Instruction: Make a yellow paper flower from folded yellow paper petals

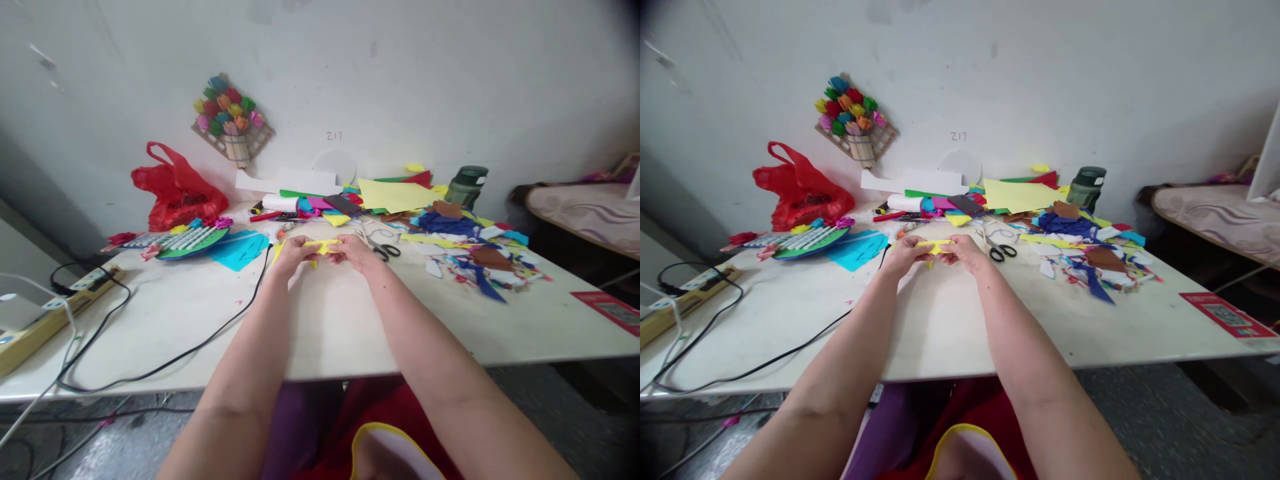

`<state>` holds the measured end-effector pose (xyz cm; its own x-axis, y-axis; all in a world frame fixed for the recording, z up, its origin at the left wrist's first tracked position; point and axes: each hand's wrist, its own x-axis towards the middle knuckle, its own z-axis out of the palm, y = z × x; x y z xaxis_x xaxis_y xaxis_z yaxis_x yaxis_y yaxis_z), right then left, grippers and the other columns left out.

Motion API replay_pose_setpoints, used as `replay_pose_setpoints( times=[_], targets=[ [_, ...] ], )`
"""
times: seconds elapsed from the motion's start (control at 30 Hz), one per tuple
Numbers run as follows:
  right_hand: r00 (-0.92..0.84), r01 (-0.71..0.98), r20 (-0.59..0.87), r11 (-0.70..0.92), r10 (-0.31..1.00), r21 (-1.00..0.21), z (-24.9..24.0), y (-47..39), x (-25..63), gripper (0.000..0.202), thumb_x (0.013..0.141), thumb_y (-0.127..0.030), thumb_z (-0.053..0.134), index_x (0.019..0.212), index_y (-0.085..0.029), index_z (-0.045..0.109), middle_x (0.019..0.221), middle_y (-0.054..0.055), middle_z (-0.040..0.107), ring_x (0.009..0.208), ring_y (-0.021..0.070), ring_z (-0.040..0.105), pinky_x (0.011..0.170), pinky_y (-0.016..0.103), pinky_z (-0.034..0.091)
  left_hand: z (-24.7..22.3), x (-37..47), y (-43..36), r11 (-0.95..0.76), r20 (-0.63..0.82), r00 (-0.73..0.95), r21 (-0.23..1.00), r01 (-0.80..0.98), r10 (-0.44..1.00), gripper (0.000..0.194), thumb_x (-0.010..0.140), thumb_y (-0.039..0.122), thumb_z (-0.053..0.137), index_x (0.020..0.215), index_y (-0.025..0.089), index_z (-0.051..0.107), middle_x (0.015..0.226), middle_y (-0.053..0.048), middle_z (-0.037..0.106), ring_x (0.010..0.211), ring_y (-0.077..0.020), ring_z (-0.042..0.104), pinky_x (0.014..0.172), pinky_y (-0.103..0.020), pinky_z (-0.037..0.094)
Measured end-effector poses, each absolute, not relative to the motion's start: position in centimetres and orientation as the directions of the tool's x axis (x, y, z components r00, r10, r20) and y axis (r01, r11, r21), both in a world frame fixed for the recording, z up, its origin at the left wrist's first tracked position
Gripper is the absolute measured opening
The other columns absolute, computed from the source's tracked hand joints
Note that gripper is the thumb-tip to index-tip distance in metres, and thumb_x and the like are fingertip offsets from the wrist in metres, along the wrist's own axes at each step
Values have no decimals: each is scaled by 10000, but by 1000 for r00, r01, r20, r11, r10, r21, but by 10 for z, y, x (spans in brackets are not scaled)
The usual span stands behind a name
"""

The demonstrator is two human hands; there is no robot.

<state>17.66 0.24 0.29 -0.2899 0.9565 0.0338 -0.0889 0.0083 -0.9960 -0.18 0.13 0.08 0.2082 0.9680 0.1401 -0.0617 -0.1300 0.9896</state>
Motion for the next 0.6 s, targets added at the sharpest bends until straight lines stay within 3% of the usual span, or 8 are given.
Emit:
replay_pose_setpoints(
  times=[0.6],
  targets=[
    [-231, -140, 32, 0, 972, -990, 2, 4, 177, 155, 597, -155, 746, 731, -107, 683, 555, 39, 679, 394, 75, 533, 412, 181, 435, 3, -4, -4, -41, 93, 279, 982, -187, 956, 330, 570, 234, 778, 804, 102, 586, 620, -32, 656, 498, -96, 599, 527, -204, 479]
  ],
)
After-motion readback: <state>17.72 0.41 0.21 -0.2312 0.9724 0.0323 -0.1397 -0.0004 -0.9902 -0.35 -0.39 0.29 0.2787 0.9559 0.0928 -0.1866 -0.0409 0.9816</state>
